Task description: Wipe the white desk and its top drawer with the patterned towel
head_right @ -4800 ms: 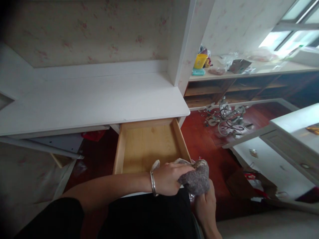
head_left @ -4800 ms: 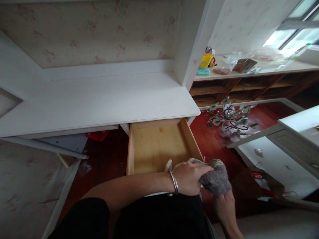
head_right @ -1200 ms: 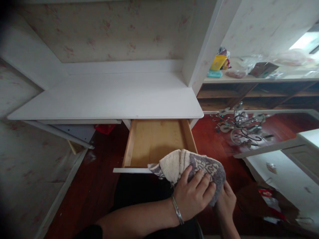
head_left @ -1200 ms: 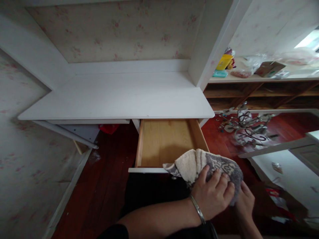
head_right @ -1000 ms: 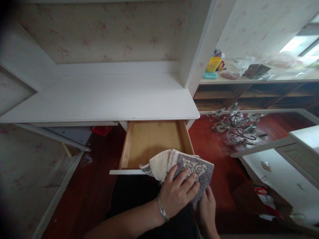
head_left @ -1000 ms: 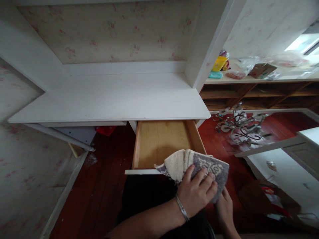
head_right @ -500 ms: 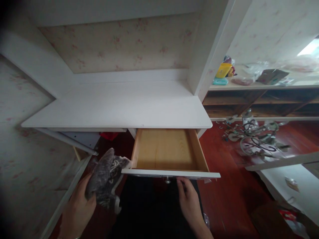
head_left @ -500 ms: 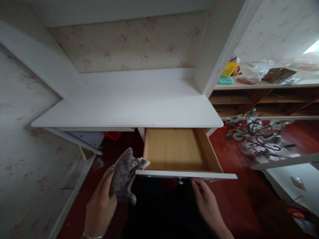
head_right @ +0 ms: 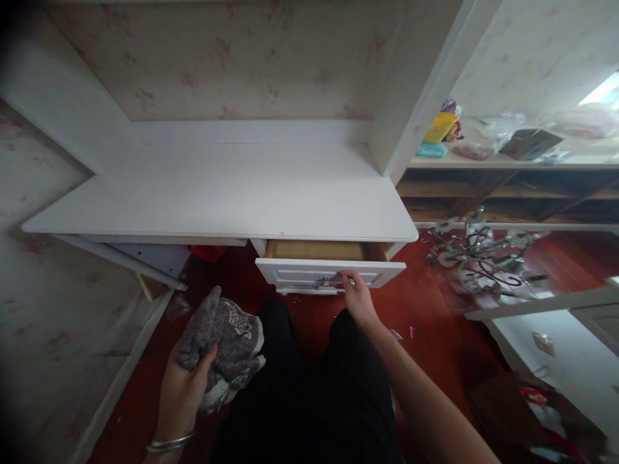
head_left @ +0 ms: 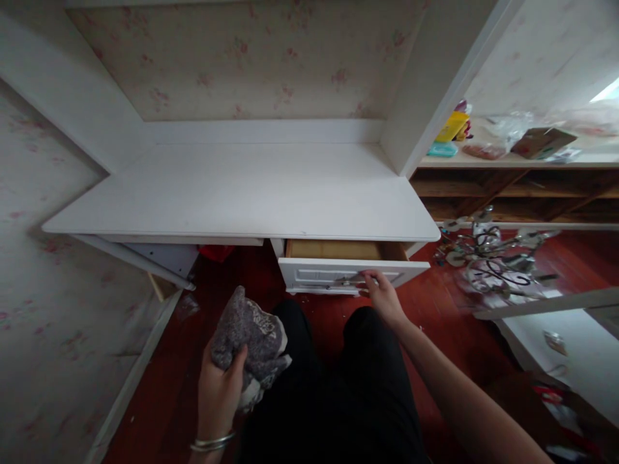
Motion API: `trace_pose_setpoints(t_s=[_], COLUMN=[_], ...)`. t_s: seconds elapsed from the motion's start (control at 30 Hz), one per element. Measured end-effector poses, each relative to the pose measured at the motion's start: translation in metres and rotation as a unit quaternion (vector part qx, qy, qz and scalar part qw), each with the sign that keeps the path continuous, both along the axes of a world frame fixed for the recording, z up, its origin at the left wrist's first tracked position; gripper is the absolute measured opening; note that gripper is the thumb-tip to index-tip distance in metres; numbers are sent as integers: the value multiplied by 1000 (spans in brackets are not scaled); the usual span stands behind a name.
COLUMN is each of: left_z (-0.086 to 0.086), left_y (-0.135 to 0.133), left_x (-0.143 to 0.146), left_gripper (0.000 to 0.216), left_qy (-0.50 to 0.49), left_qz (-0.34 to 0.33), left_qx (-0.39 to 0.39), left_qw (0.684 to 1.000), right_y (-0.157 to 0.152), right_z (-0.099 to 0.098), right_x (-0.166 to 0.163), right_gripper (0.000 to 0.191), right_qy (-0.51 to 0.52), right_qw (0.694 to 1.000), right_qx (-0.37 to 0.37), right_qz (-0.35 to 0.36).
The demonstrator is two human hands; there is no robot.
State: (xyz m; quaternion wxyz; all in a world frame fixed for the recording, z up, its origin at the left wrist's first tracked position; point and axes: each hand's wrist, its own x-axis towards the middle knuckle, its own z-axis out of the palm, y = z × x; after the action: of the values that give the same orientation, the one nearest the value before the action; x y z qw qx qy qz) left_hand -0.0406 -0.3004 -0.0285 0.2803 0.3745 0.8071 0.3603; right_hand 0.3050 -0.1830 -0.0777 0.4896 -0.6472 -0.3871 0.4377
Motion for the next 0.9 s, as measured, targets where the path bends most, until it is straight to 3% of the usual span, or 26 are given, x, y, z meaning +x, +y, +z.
trace_pose_setpoints(t_s=[0.2, 0.37, 0.47, 0.53, 0.6, 0.67, 0.77, 0.83, 0.9], left_z=[-1, -4, -1, 2, 4, 4, 0, -4, -8], left_y=[5, 14, 24, 36, 51, 70, 105, 131, 156], left_x=[28, 41, 48, 54, 63, 74, 95, 112, 129], left_gripper=[56, 54, 52, 52, 52, 51, 47, 45, 44], left_qy=[-143, -259, -341, -379, -393, -392, -412, -436, -458], left_qz=[-48, 6, 49, 77, 103, 124, 131, 131, 139], left_qx=[-6, -1, 10, 23, 50, 82, 119, 143, 164], left_qw=[989, 966, 939, 922, 912, 908, 894, 879, 862], right_y=[58, 77, 76, 81, 94, 113, 139, 150, 155], right_z=[13, 28, 53, 77, 103, 123, 129, 119, 106], right_x=[4, 6, 19, 37, 61, 84, 107, 112, 113], right_gripper=[26, 24, 25, 30, 33, 30, 37, 44, 49], right_qy=[31, -2, -40, -104, -202, -346, -457, -463, -473], right_qw=[998, 996, 992, 990, 976, 932, 883, 873, 864], right_qx=[-39, -73, -65, -6, 78, 99, -38, -109, -133], right_qz=[23, 52, 98, 98, 28, -46, -101, -111, -114])
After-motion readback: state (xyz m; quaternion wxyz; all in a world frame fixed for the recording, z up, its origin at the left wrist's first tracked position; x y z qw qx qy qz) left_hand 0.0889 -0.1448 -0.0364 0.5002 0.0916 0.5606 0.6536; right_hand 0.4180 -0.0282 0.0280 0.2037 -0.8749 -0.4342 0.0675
